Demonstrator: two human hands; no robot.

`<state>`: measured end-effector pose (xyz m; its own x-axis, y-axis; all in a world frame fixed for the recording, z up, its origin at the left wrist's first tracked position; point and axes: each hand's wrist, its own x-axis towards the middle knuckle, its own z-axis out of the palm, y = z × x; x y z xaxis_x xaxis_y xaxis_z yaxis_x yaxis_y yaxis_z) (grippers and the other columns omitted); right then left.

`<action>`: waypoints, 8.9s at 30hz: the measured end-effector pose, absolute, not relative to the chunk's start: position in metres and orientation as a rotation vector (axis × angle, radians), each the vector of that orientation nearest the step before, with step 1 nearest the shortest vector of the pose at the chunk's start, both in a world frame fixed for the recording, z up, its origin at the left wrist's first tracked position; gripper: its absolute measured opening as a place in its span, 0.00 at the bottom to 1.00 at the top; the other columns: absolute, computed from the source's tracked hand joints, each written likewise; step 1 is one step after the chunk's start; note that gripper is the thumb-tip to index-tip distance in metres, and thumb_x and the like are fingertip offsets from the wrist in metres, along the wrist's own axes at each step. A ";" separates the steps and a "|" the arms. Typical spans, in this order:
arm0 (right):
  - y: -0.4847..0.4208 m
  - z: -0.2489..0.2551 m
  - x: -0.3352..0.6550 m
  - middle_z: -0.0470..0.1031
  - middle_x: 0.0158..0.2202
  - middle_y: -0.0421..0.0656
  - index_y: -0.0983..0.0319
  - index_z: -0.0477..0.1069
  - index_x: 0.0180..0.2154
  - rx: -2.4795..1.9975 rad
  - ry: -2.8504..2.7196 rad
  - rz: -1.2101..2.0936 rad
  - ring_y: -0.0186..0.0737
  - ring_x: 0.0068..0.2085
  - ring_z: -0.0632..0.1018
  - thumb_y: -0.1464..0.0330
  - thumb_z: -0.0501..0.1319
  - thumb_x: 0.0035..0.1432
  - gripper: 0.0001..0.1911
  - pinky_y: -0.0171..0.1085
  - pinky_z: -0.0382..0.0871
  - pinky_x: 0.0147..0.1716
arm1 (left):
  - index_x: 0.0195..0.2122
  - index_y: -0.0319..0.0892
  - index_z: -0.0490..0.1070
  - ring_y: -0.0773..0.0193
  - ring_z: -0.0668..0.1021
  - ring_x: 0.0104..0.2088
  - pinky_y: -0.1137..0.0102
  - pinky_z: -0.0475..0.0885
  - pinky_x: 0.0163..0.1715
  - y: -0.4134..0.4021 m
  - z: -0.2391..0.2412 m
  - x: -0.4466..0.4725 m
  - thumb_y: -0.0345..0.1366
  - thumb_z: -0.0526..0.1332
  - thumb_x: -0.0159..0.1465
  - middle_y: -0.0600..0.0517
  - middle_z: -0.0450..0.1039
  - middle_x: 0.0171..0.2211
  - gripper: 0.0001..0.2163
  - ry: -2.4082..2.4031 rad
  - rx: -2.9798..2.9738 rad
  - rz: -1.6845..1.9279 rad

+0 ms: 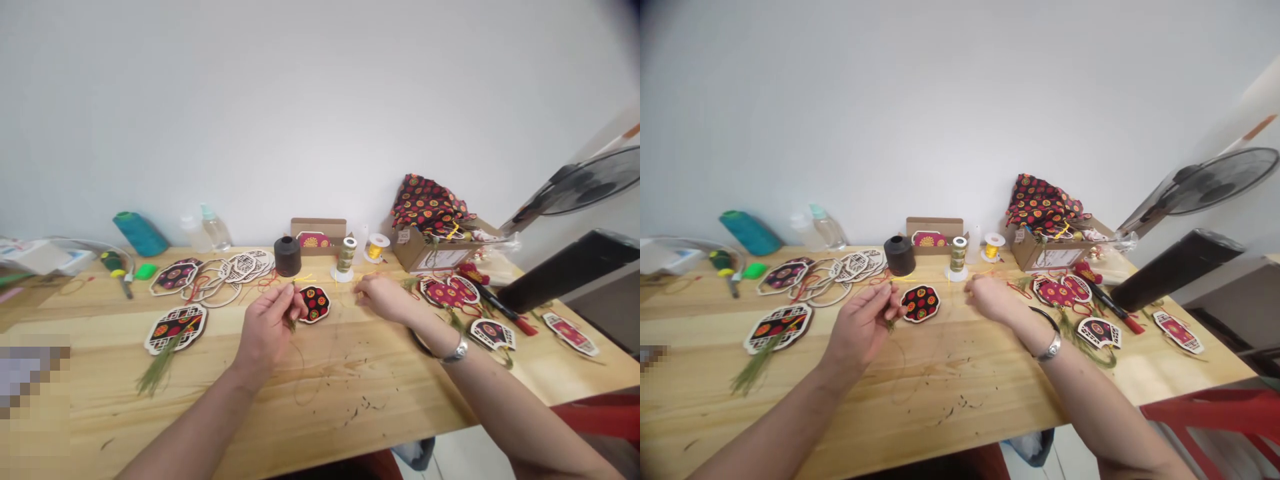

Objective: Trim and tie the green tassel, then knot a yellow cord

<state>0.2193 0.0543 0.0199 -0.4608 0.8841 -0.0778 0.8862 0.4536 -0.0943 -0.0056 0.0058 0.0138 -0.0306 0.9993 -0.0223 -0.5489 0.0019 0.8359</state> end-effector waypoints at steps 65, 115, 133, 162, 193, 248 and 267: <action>0.012 0.014 0.182 0.75 0.27 0.42 0.63 0.75 0.30 1.513 3.408 -0.925 0.32 0.29 0.73 0.70 0.58 0.59 0.08 0.32 0.65 0.30 | 0.29 0.45 0.81 0.61 0.76 0.26 0.71 0.69 0.26 -0.008 0.008 0.003 0.35 0.63 0.56 0.51 0.79 0.24 0.06 1.162 1.437 0.937; 0.021 0.017 0.206 0.57 0.17 0.33 0.63 0.77 0.33 1.343 2.477 -2.601 0.24 0.19 0.56 0.61 0.64 0.54 0.11 0.29 0.48 0.17 | 0.30 0.34 0.75 0.62 0.80 0.34 0.66 0.75 0.40 0.016 0.009 -0.014 0.29 0.59 0.60 0.47 0.78 0.30 0.06 0.828 0.508 1.436; 0.035 0.015 0.208 0.77 0.43 0.48 0.62 0.78 0.38 2.010 3.075 -1.104 0.43 0.44 0.76 0.67 0.57 0.59 0.12 0.42 0.66 0.47 | 0.27 0.38 0.78 0.66 0.78 0.25 0.71 0.76 0.30 -0.001 0.008 -0.001 0.36 0.66 0.55 0.50 0.78 0.23 0.06 1.030 0.916 1.230; 0.016 -0.005 0.168 0.71 0.46 0.47 0.60 0.61 0.56 0.742 2.181 -2.894 0.35 0.40 0.73 0.52 0.63 0.51 0.34 0.36 0.70 0.39 | 0.29 0.39 0.80 0.67 0.74 0.20 0.74 0.64 0.17 -0.002 0.003 0.003 0.36 0.67 0.53 0.47 0.79 0.25 0.07 1.056 0.996 1.095; 0.015 0.015 0.187 0.72 0.25 0.38 0.66 0.76 0.38 1.223 2.823 -1.904 0.27 0.24 0.65 0.64 0.62 0.55 0.12 0.31 0.62 0.25 | 0.29 0.34 0.75 0.64 0.80 0.28 0.74 0.74 0.26 0.008 0.009 -0.002 0.30 0.65 0.54 0.47 0.78 0.26 0.03 0.975 0.573 1.289; 0.028 0.012 0.194 0.74 0.25 0.41 0.64 0.75 0.28 1.371 3.192 -1.389 0.32 0.29 0.72 0.69 0.59 0.59 0.09 0.34 0.65 0.31 | 0.33 0.39 0.76 0.70 0.70 0.25 0.73 0.64 0.28 -0.013 0.005 0.001 0.34 0.57 0.62 0.53 0.72 0.24 0.08 0.837 1.470 0.760; 0.020 -0.004 0.173 0.80 0.38 0.41 0.56 0.80 0.29 1.451 2.563 -2.880 0.39 0.43 0.77 0.70 0.69 0.47 0.04 0.44 0.68 0.50 | 0.29 0.37 0.75 0.77 0.60 0.17 0.76 0.49 0.17 -0.008 0.006 0.003 0.36 0.62 0.58 0.54 0.70 0.21 0.07 0.793 0.982 0.987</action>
